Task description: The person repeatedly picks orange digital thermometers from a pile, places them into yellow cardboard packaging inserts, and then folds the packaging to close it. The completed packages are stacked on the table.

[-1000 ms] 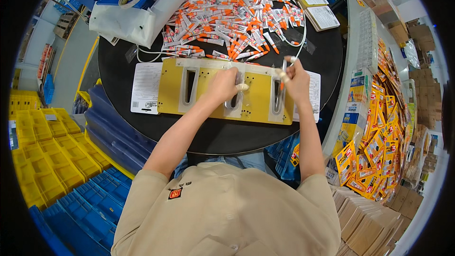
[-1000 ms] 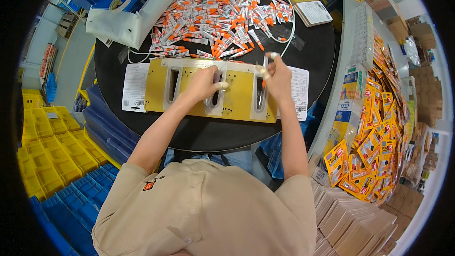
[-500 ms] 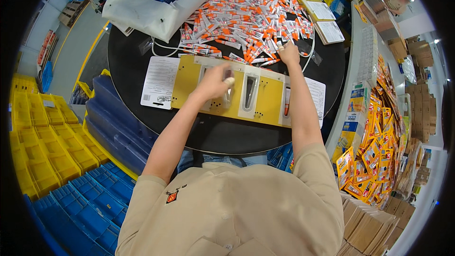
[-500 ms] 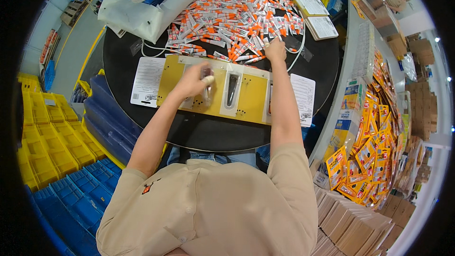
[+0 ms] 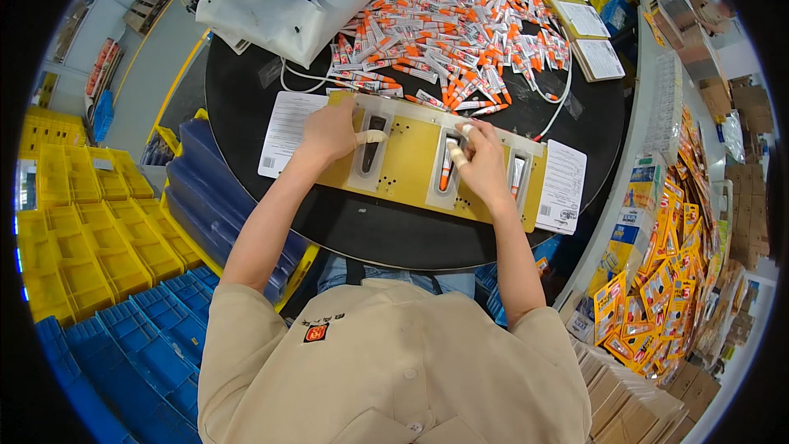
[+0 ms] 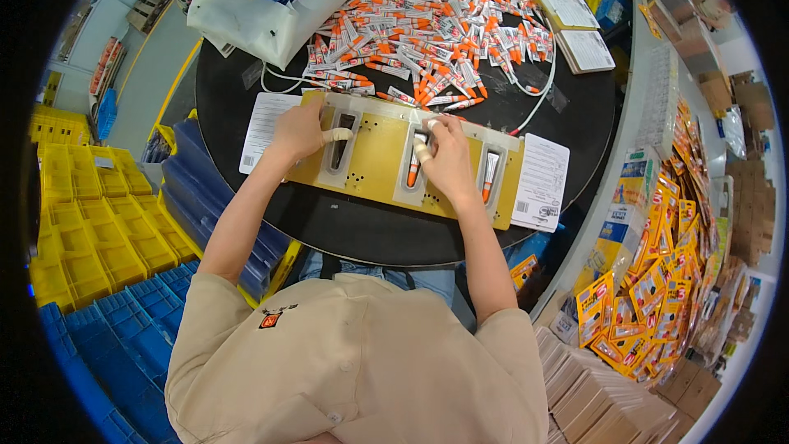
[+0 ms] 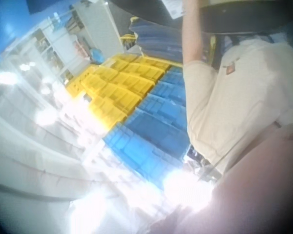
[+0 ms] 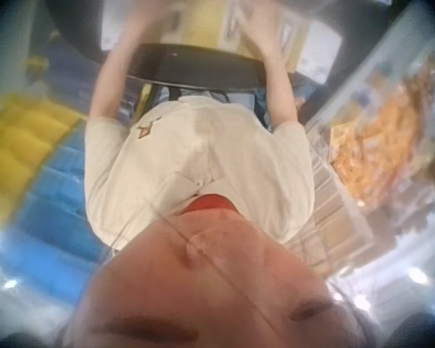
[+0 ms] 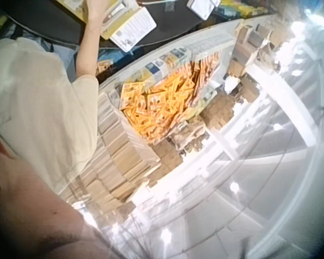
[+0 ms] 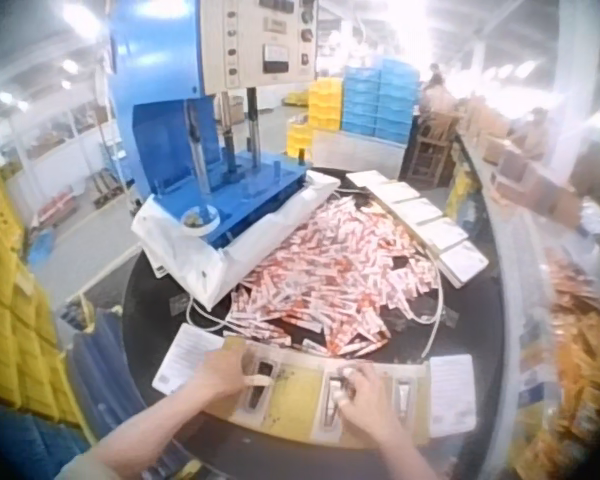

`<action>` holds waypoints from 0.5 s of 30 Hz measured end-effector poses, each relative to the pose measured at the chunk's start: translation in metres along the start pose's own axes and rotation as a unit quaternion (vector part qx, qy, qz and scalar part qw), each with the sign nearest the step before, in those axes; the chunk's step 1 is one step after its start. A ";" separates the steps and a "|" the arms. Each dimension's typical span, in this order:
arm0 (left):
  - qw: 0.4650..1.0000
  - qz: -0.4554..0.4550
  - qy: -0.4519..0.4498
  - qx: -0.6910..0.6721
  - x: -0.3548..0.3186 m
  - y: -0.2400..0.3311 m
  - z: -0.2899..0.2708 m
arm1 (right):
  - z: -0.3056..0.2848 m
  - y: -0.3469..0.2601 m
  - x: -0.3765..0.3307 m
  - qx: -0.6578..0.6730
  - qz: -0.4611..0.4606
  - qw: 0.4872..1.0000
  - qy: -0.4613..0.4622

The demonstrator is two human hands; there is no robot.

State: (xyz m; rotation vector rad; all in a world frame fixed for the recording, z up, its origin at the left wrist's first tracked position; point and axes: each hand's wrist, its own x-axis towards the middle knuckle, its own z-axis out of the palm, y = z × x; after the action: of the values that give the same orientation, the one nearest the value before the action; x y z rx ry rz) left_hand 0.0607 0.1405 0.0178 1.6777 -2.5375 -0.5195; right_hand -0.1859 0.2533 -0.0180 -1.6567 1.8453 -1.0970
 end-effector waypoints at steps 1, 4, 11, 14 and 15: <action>1.000 0.003 0.001 -0.011 0.002 -0.002 -0.002 | -0.006 0.002 -0.001 -0.005 0.021 1.000 -0.008; 0.995 0.022 0.039 -0.093 0.024 -0.001 -0.003 | -0.042 0.022 -0.007 -0.022 0.031 0.998 0.059; 0.991 0.103 0.067 0.047 0.126 0.044 0.047 | -0.155 0.153 -0.075 -0.257 0.381 0.877 0.142; 0.988 0.111 0.064 0.083 0.134 0.052 0.043 | -0.151 0.185 -0.095 -0.270 0.301 0.907 0.121; 0.990 0.108 0.082 0.040 0.127 0.051 0.037 | -0.145 0.186 -0.099 -0.247 0.250 0.926 0.137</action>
State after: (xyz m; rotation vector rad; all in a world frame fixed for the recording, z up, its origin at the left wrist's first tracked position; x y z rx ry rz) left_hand -0.0444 0.0532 -0.0183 1.3778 -2.6064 -0.2556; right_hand -0.3922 0.3833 -0.0949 -1.1664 2.7033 -0.6970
